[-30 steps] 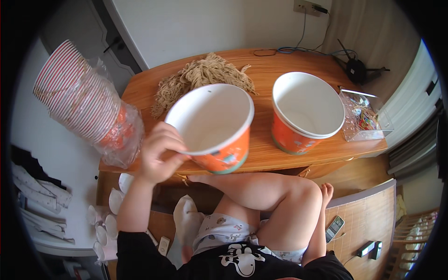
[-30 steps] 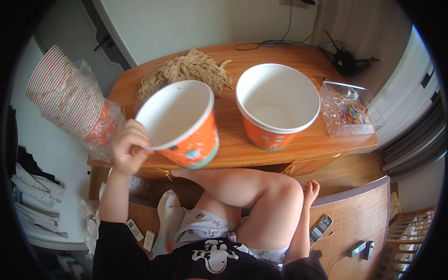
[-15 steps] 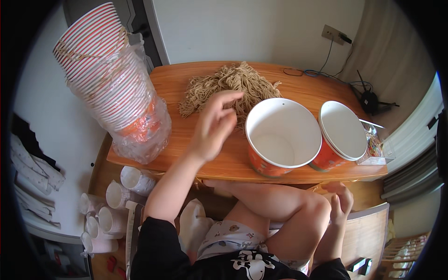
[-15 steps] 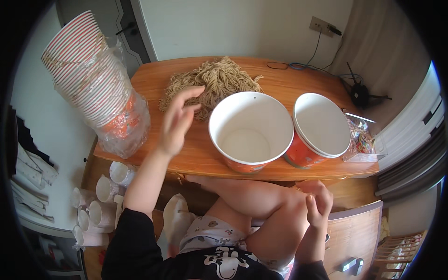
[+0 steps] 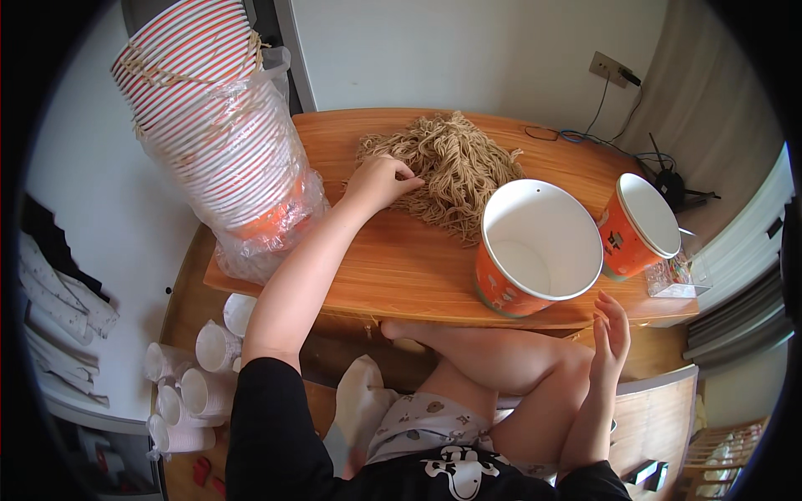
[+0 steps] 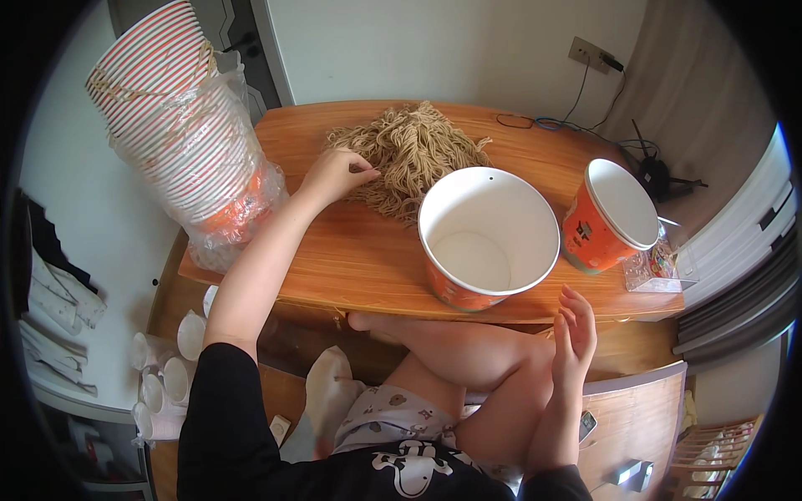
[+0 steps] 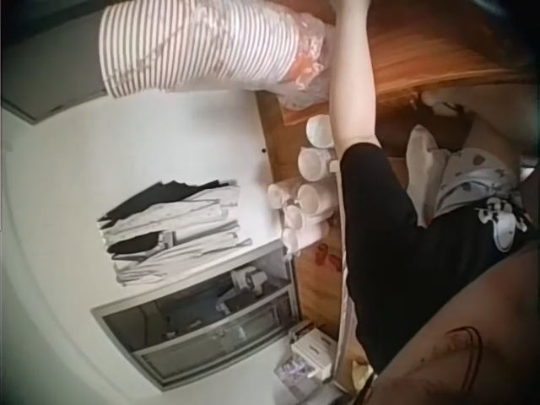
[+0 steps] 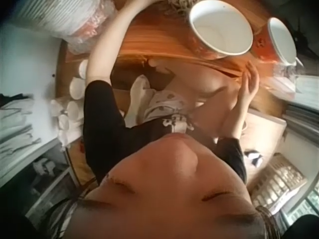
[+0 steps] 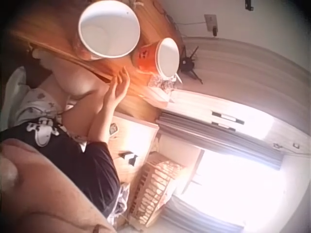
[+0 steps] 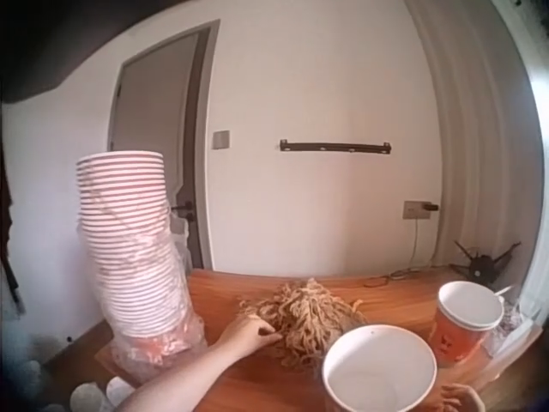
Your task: Assembling paper buckets by threading string handles through pre-drilled holes.
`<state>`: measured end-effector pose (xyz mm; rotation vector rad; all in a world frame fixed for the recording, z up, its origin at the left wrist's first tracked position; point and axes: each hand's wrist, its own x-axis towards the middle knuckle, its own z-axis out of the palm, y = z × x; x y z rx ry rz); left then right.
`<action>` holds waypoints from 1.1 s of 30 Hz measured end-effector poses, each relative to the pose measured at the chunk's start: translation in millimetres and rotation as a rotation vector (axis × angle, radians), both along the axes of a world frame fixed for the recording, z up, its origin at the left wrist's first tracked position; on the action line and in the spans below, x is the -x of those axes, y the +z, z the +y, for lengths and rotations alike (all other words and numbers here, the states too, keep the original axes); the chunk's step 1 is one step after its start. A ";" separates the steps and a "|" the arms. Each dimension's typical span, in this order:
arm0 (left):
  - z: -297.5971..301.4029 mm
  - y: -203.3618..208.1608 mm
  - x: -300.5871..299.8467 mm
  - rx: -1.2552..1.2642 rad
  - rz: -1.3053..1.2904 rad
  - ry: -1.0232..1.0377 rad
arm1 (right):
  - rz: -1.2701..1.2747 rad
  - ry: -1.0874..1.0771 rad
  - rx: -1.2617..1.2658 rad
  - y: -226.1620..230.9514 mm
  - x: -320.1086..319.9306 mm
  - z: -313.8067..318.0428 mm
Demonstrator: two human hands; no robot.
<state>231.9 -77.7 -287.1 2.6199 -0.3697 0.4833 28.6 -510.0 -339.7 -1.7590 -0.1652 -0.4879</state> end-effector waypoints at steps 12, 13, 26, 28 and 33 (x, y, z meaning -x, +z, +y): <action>-15.5 67.4 96.8 0.659 -0.327 -0.365 | -0.269 0.033 0.112 34.2 25.3 24.7; -18.1 74.4 114.5 0.612 -0.394 -0.440 | -0.314 0.047 0.165 44.4 29.9 32.7; -76.4 82.2 248.8 0.988 -0.073 -0.667 | -0.562 0.544 0.157 146.3 30.4 135.4; -77.3 77.1 251.5 0.976 -0.090 -0.692 | -0.569 0.574 0.072 143.8 32.8 137.8; -82.3 66.9 257.2 1.044 0.012 -0.692 | -0.634 0.605 0.045 129.5 26.4 132.2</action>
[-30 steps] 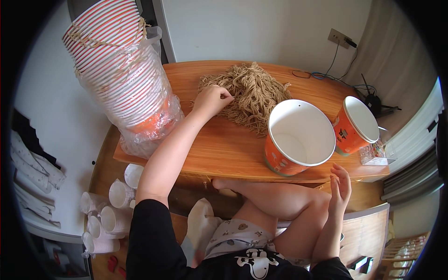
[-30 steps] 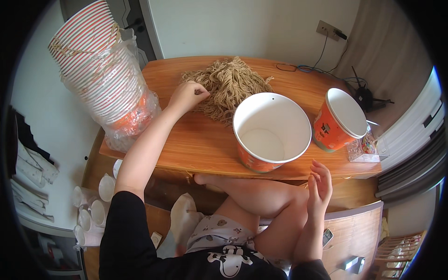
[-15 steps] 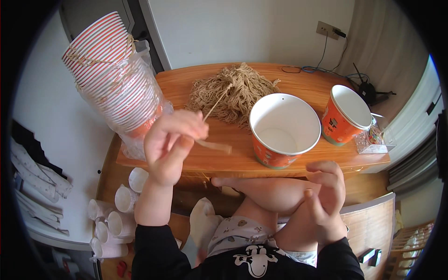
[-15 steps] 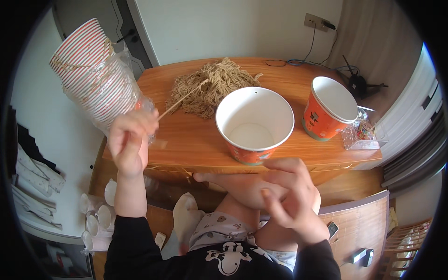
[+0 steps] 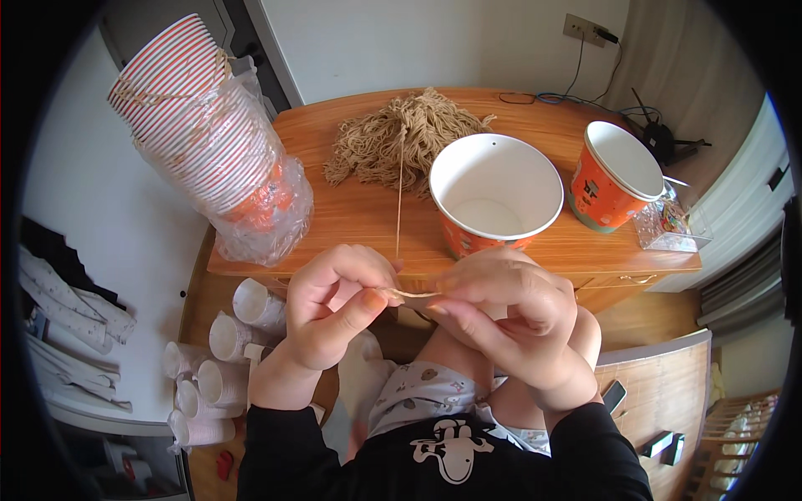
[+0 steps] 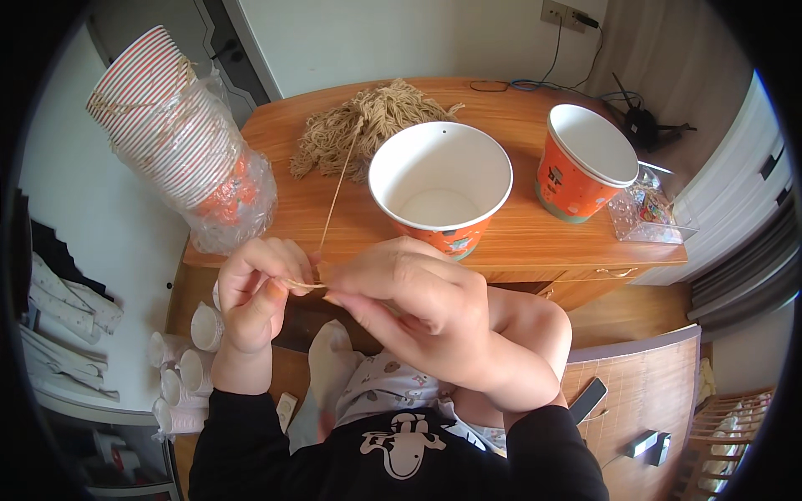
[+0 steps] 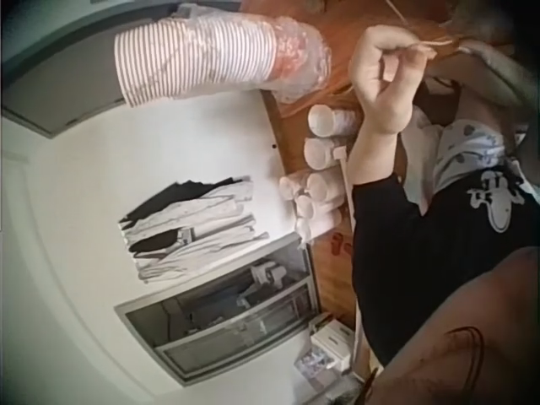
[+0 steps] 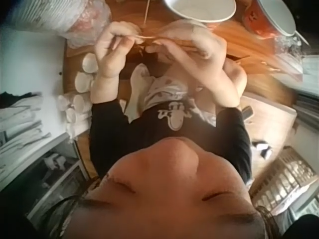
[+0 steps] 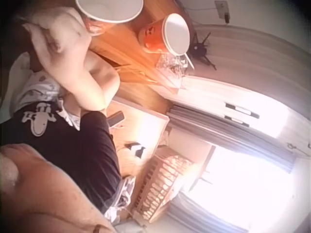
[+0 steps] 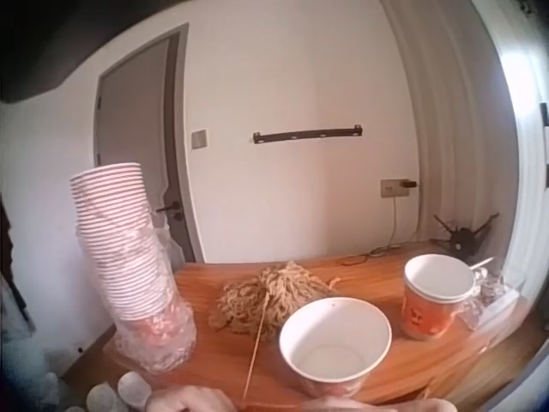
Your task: Assembling paper buckets by threading string handles through pre-drilled holes.
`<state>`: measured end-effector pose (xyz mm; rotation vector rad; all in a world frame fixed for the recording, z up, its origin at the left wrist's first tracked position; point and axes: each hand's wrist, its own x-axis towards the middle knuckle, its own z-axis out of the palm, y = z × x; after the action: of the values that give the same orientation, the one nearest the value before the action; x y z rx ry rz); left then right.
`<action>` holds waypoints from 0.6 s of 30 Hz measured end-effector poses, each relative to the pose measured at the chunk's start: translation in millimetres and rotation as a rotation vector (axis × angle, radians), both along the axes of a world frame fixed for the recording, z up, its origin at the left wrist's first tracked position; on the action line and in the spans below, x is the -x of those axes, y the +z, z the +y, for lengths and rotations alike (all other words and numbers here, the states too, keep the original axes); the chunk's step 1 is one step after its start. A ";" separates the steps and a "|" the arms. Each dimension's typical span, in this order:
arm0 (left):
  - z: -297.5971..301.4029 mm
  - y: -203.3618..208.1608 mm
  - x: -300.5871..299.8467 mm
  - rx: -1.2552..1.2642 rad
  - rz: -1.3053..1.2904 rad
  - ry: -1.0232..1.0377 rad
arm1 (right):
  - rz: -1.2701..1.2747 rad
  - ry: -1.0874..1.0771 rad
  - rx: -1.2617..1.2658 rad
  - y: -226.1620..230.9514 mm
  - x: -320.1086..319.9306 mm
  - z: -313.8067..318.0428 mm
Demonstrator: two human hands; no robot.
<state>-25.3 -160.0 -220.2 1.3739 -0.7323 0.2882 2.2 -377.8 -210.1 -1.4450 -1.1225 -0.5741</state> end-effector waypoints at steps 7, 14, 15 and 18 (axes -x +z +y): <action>7.2 -23.4 35.9 -0.323 0.151 -0.366 | -0.140 0.128 0.270 -15.2 19.0 -30.6; -28.8 -67.8 76.3 -0.202 0.935 -0.862 | -0.274 0.205 0.513 -56.1 64.0 -63.8; -34.8 -83.9 79.3 -0.199 0.932 -0.794 | -0.292 0.158 0.517 -58.9 66.0 -65.3; -43.2 -100.0 68.3 -0.310 0.977 -0.901 | -0.345 0.046 0.561 -62.6 63.7 -64.6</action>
<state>-93.6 -203.2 -320.1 1.1348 -0.4833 -1.1722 -61.5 -442.4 -272.8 -1.8313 -1.6794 -0.5093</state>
